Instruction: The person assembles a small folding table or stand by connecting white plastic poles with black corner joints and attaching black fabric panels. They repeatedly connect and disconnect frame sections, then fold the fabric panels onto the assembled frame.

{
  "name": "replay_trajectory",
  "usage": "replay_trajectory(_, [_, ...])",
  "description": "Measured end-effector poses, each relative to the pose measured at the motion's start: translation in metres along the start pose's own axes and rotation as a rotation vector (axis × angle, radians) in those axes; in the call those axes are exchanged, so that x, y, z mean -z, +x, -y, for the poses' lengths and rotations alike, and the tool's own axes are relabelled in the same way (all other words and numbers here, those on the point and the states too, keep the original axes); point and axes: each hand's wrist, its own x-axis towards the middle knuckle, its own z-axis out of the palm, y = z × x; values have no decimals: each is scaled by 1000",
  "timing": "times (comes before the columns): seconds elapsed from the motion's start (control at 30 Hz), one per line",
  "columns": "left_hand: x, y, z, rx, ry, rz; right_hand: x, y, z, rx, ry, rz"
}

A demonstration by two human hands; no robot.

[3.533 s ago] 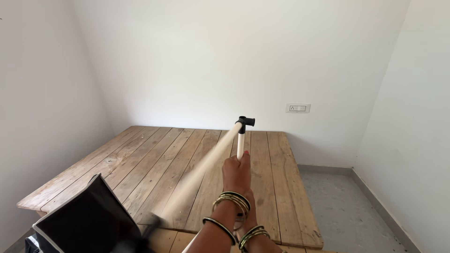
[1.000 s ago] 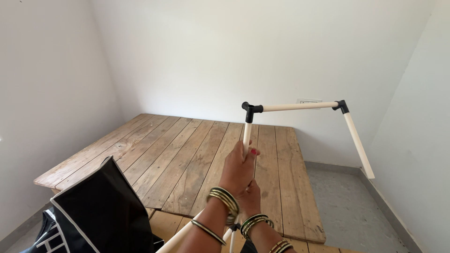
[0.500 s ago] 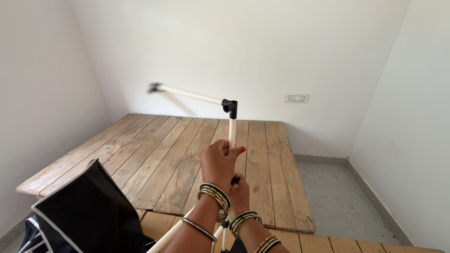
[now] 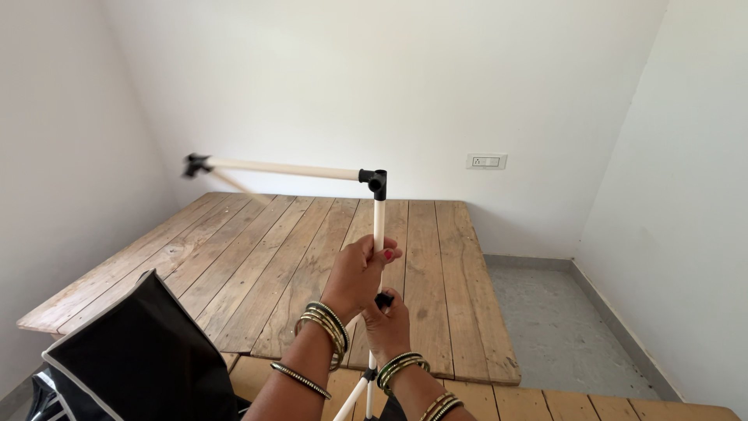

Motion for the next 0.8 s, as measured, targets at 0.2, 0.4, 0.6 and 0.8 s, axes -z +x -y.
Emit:
replay_trajectory(0.2, [0, -10, -23, 195, 114, -129, -2, -2, 0, 8, -3, -7])
replay_trajectory(0.4, [-1, -14, -38, 240, 87, -239, -8, 11, -19, 42, 91, 5])
replay_trajectory(0.6, [0, -10, -34, 168, 46, -203, -5, 26, -42, 76, 265, 32])
replay_trajectory(0.8, [14, -16, -24, 208, -51, 119, -1, 24, -42, 7, -73, 46])
